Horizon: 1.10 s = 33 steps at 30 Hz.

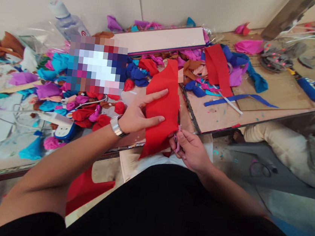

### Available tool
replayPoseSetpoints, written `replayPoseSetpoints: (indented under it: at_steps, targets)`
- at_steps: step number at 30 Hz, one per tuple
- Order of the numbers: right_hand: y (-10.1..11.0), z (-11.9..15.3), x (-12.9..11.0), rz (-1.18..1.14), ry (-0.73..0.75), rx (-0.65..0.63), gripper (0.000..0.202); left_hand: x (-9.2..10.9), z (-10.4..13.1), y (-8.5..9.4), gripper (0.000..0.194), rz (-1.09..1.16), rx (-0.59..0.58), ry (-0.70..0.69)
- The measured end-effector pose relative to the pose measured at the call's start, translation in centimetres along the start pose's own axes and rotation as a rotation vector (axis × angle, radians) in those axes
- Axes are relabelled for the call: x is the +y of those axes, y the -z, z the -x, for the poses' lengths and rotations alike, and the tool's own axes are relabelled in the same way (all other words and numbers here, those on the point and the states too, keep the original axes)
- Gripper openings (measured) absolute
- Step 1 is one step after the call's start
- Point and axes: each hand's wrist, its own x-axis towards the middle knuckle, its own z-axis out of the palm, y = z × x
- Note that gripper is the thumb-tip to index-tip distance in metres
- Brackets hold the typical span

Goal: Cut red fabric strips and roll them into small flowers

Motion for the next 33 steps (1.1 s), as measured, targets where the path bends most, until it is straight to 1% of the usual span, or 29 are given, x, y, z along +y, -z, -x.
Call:
replayPoseSetpoints:
  at_steps: [8,15,19,24,33]
  targets:
    - [-0.07,-0.17,-0.09,0.001,-0.007,-0.014,0.045,-0.37,0.15,-0.15,0.090,0.012,0.008,-0.025]
    - [0.12,-0.16,-0.18,0.027,-0.018,0.007,0.046,-0.23,0.14,-0.16,0.094,0.022,0.008,0.013]
    - [0.21,-0.20,-0.21,0.028,-0.021,-0.006,0.046,-0.19,0.10,-0.17,0.093,0.001,0.015,0.005]
    - [0.35,-0.27,-0.10,0.013,-0.021,-0.017,0.043,-0.13,0.14,-0.19,0.094,0.018,0.003,0.035]
    - [0.32,-0.08,-0.20,0.050,-0.034,0.002,0.048,0.10,0.14,-0.40,0.094,0.074,-0.004,0.048]
